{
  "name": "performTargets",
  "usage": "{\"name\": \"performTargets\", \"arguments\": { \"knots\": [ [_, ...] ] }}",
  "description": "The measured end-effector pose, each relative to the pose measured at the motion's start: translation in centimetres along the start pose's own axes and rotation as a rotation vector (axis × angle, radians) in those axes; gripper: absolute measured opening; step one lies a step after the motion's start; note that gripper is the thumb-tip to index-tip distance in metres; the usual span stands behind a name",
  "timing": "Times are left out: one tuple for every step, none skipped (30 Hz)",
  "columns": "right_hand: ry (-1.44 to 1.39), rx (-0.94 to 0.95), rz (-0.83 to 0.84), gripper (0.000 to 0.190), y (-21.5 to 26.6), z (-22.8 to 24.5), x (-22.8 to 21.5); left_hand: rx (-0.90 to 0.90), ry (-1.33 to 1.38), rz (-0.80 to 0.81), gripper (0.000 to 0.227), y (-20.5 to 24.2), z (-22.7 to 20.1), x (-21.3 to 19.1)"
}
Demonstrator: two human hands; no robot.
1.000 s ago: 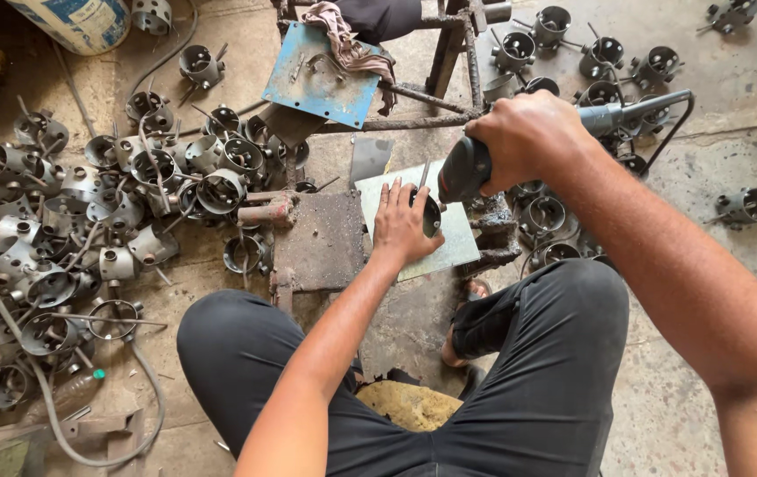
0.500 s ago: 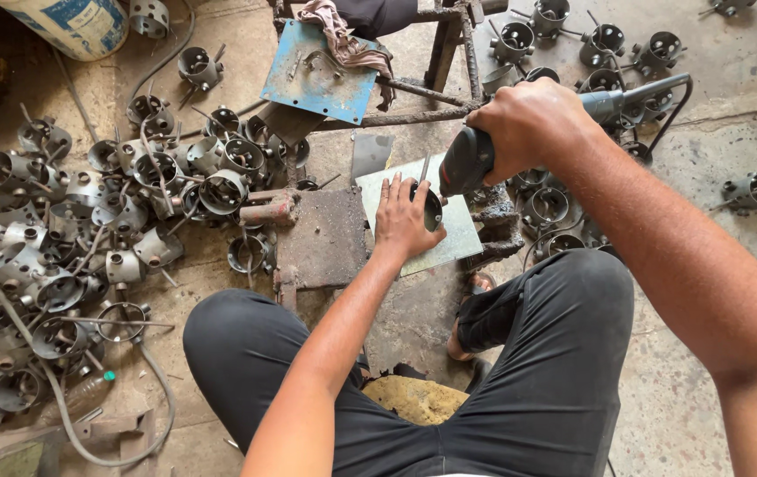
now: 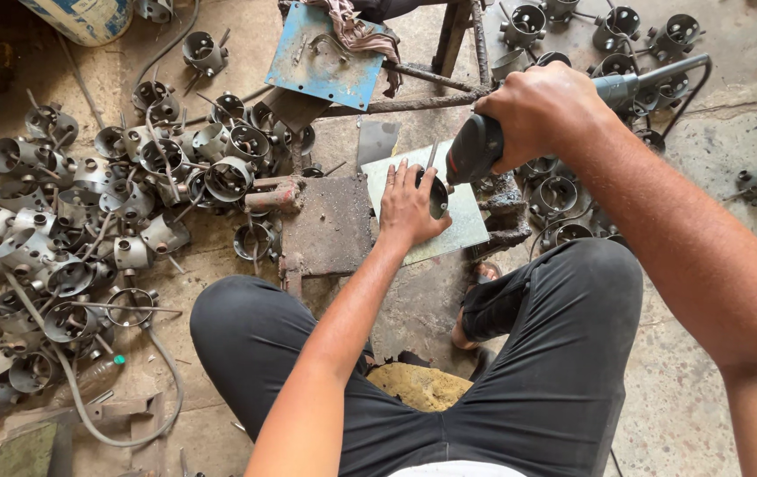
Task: The person sits on the floor in a workshop and uses a handheld power drill to bore holes into small, cylindrical metal parts. They hold each part steady with one hand while operating the drill with the other, then place the finished pieces into a pile on the floor.
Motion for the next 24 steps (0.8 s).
{"name": "performTargets", "arguments": {
  "knots": [
    [0.001,-0.004,-0.013,0.061,0.1,0.1,-0.1,-0.001,0.006,0.005,0.097,0.0,0.1,0.1],
    [0.002,-0.008,-0.027,0.061,0.1,0.2,-0.2,-0.002,0.013,0.010,0.097,-0.1,0.2,0.2],
    [0.006,-0.006,-0.017,0.062,0.2,0.2,-0.2,-0.002,0.020,0.017,0.097,-0.1,0.2,0.4],
    [0.011,-0.004,-0.007,0.062,0.2,0.3,-0.1,0.001,0.013,0.009,0.097,0.0,0.2,0.4],
    [0.017,-0.001,0.001,0.062,0.2,0.2,-0.1,0.006,0.005,0.000,0.097,-0.1,0.2,0.4],
    [0.029,-0.004,0.008,0.062,0.1,0.3,-0.2,0.010,-0.003,-0.009,0.098,-0.3,0.3,0.4],
    [0.041,-0.007,0.016,0.062,0.1,0.3,-0.1,0.013,-0.005,0.002,0.097,-0.4,0.4,0.5],
    [0.052,-0.010,0.024,0.062,0.0,0.3,-0.1,0.016,-0.007,0.014,0.097,-0.5,0.5,0.7],
    [0.056,-0.012,0.018,0.061,0.0,0.4,-0.1,0.019,-0.010,0.025,0.097,-0.6,0.6,0.8],
    [0.059,-0.013,0.012,0.060,0.0,0.4,0.0,0.023,-0.011,0.016,0.096,-0.5,0.6,0.9],
    [0.065,-0.014,0.005,0.059,0.0,0.4,0.1,0.026,-0.011,0.005,0.096,-0.6,0.7,0.9],
    [0.056,-0.018,0.018,0.060,-0.1,0.3,0.3,0.029,-0.012,-0.007,0.095,-0.6,0.7,0.9],
    [0.046,-0.021,0.029,0.061,-0.2,0.3,0.5,0.028,-0.010,-0.010,0.094,-0.6,0.7,0.9],
    [0.037,-0.023,0.041,0.062,-0.3,0.2,0.7,0.026,-0.008,-0.014,0.094,-0.7,0.8,0.9],
    [0.031,-0.023,0.040,0.061,-0.4,0.0,0.8,0.023,-0.005,-0.017,0.093,-0.6,0.8,1.0],
    [0.025,-0.024,0.039,0.060,-0.3,-0.2,1.0,0.020,-0.002,-0.013,0.092,-0.6,0.9,1.1],
    [0.019,-0.023,0.038,0.060,-0.4,-0.3,1.2,0.017,0.000,-0.010,0.091,-0.7,0.9,1.2],
    [0.019,-0.022,0.025,0.061,-0.4,-0.4,1.2,0.015,0.003,-0.006,0.090,-0.8,1.0,1.3],
    [0.017,-0.021,0.014,0.062,-0.4,-0.4,1.2,0.018,0.001,-0.006,0.090,-0.7,1.0,1.4],
    [0.015,-0.020,0.003,0.064,-0.4,-0.4,1.2,0.020,-0.001,-0.006,0.090,-0.8,1.0,1.5],
    [0.022,-0.013,0.015,0.063,-0.5,-0.4,1.4,0.025,-0.003,-0.004,0.090,-0.8,1.0,1.6],
    [0.030,-0.006,0.028,0.062,-0.6,-0.4,1.5,0.027,-0.010,-0.008,0.091,-0.8,1.0,1.7],
    [0.036,0.001,0.041,0.062,-0.7,-0.3,1.6,0.030,-0.018,-0.012,0.092,-0.9,1.0,1.7],
    [0.041,-0.004,0.028,0.063,-0.6,-0.2,1.5,0.032,-0.026,-0.016,0.093,-0.9,0.9,1.7]
  ]
}}
Point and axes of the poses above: each hand's wrist, its own y-axis away from the middle knuckle, its own x-axis out of the palm, z = x × y, the point moved 8 cm from there along -y, towards the middle knuckle, and after that the axes turned 10 degrees about z, right-handed, at the moved point
